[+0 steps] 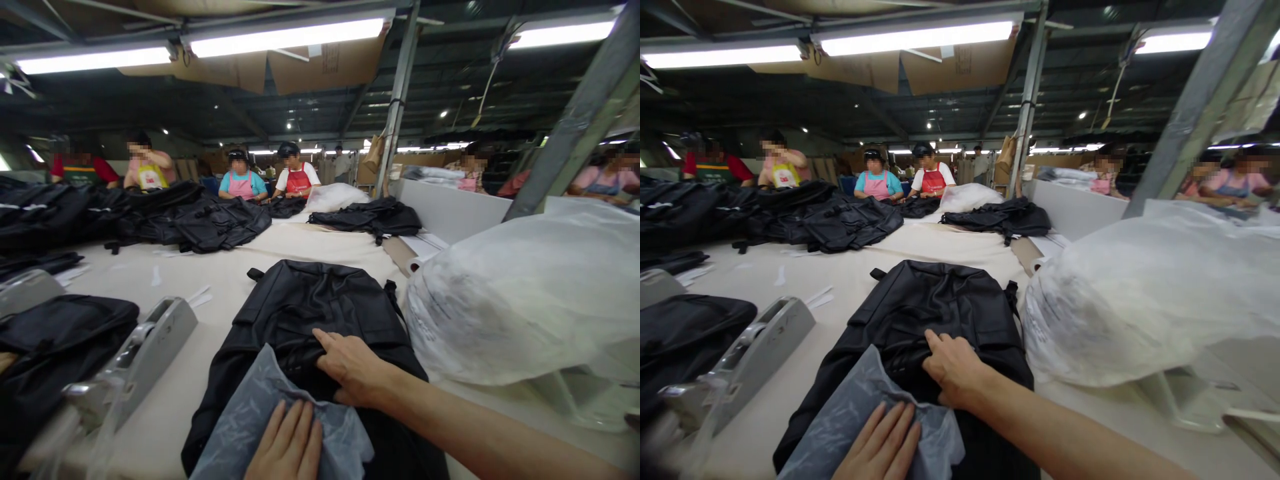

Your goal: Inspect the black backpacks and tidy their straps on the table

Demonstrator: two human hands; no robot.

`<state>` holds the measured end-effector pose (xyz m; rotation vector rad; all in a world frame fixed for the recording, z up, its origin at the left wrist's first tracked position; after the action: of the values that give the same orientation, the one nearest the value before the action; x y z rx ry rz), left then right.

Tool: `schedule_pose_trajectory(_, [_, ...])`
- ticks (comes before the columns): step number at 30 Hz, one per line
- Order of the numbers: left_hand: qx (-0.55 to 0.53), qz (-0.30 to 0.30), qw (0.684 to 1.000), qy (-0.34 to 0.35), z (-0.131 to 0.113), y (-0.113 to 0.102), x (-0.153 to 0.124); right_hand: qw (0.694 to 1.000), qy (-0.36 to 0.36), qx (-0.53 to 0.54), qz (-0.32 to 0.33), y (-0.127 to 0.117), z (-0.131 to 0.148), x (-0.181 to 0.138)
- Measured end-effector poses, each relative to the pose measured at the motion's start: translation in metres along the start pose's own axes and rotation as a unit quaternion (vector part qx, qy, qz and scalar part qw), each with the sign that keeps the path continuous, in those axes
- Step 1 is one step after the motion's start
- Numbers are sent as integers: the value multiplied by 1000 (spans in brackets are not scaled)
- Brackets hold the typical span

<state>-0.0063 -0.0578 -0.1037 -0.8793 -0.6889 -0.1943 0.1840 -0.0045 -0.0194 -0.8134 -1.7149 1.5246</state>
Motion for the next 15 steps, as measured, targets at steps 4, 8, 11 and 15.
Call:
schedule_pose_trajectory(4, [-103,140,978,-113,-6,6,26,997,4,-53,47,-5,6,6])
schedule_pose_trajectory(8, [-138,278,912,-268,-6,-5,54,992,-43,-122,-4,9,27,5])
schedule_pose_trajectory(11, [-156,318,888,-292,-3,-12,63,988,-53,-125,-80,29,37,-1])
schedule_pose_trajectory(15, [-157,324,887,-288,-3,-10,59,988,-42,-94,-115,34,24,-4])
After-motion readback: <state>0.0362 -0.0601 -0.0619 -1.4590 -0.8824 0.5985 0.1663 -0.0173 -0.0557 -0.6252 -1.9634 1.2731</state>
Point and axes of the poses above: each hand's wrist, its own x-axis towards the middle knuckle, its own y-axis out of the palm, z = x × y, the point moved 1 cm from there along x, towards the middle knuckle, and after that the axes turned 14 degrees about -z, right-handed, at the moved point
